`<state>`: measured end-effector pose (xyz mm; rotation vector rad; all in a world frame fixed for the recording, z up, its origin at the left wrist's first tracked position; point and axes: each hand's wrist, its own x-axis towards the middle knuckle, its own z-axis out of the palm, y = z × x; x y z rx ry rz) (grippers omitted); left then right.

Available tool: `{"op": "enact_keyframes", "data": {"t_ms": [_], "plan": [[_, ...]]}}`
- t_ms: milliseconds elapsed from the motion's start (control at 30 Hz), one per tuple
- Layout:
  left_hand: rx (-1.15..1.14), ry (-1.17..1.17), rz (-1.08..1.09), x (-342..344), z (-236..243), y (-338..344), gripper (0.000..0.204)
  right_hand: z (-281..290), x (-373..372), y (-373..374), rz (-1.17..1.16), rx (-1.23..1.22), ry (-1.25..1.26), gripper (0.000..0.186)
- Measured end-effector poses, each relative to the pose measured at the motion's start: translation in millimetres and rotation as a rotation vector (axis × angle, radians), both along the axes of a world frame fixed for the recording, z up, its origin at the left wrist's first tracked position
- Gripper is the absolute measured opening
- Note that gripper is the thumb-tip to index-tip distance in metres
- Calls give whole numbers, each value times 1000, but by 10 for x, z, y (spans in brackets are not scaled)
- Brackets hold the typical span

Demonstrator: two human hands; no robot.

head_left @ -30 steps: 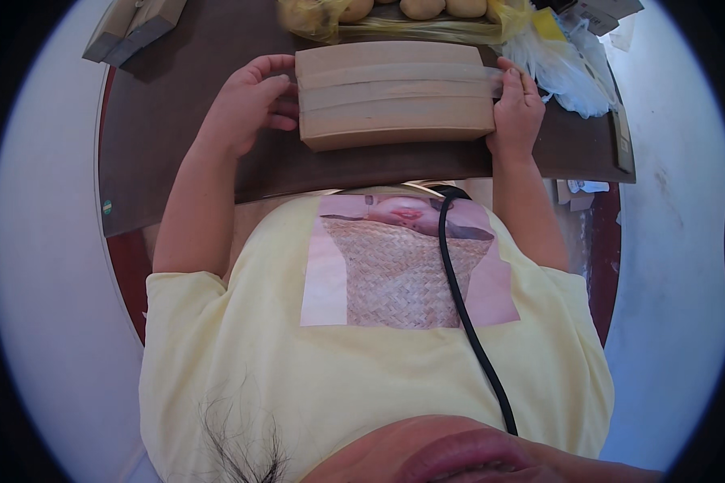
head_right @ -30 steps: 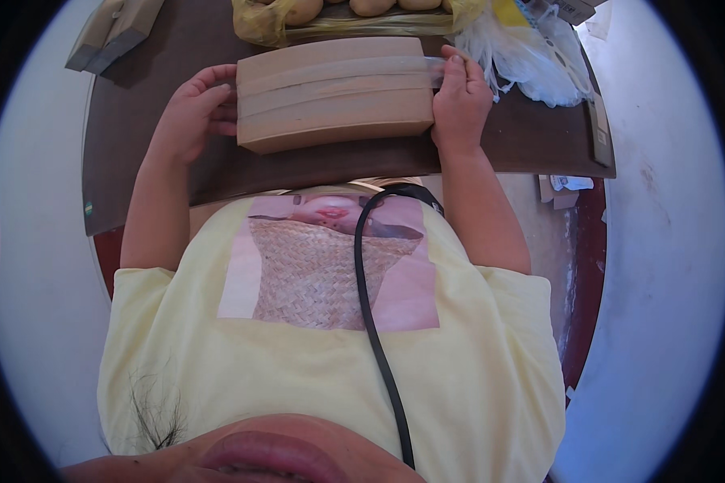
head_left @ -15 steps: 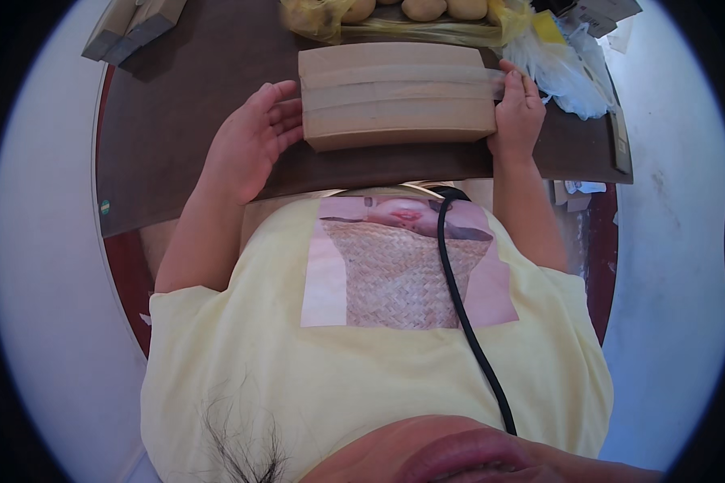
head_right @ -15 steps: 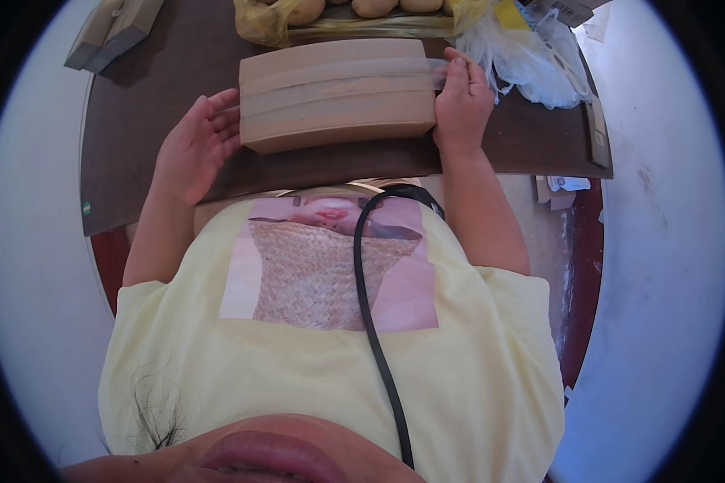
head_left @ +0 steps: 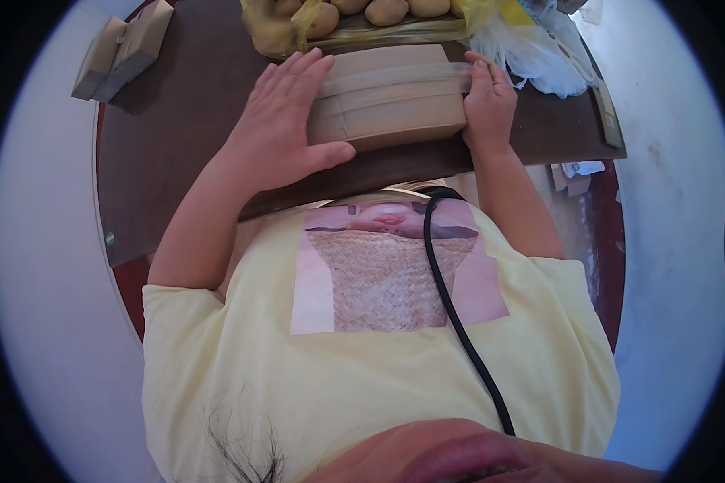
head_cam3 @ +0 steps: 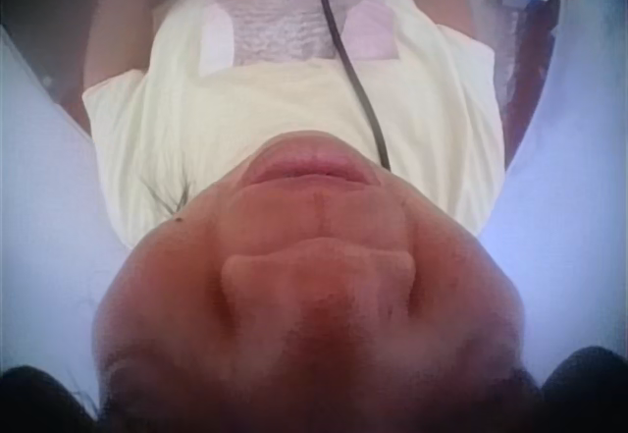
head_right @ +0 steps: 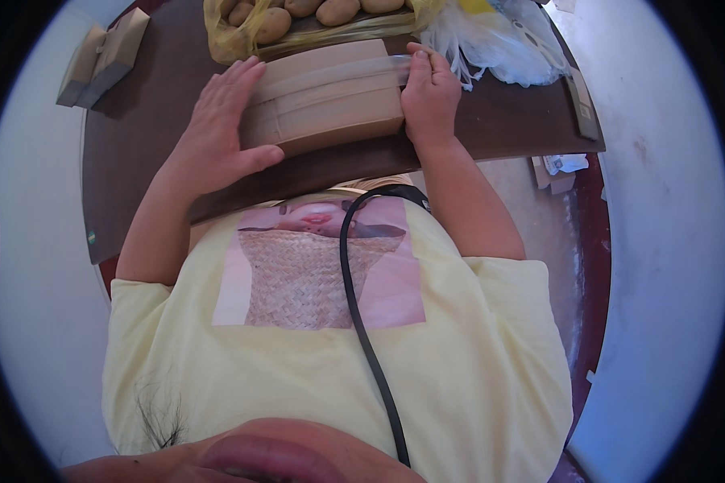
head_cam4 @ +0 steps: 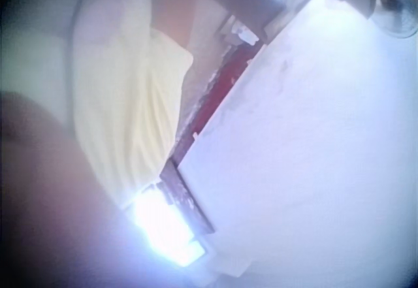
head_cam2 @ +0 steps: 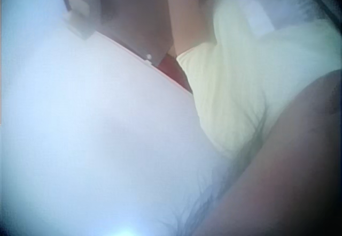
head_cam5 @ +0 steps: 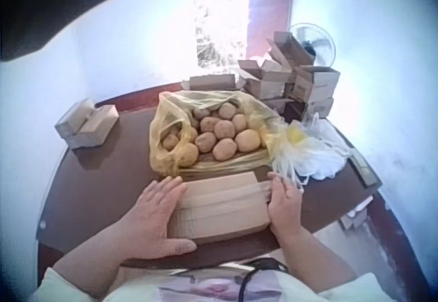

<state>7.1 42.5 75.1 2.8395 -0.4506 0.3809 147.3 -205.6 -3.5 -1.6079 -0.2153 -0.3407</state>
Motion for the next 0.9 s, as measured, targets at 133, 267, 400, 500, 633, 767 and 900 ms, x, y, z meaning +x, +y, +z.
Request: {"op": "enact_keyframes", "data": {"t_ms": [133,267,400,500,633,767,900], "plan": [[81,81,86,57,-74,-93,106,-28,6,-6,-41,-55,-37,28],[122,64,166,48,-100,-104,109,-8,7,-10,-62,-100,-76,28],[76,84,207,46,-73,-108,112,7,-6,-12,-51,-86,-67,28],[44,62,194,62,-116,-71,111,-4,7,-28,-44,-84,-74,28],[54,25,207,54,-115,-112,107,18,-10,-48,-35,-92,-27,28],[31,31,203,64,-111,-120,103,3,-7,-20,-43,-12,-49,27],[54,42,217,56,-106,-130,100,4,-28,12,-1,94,45,26]]}}
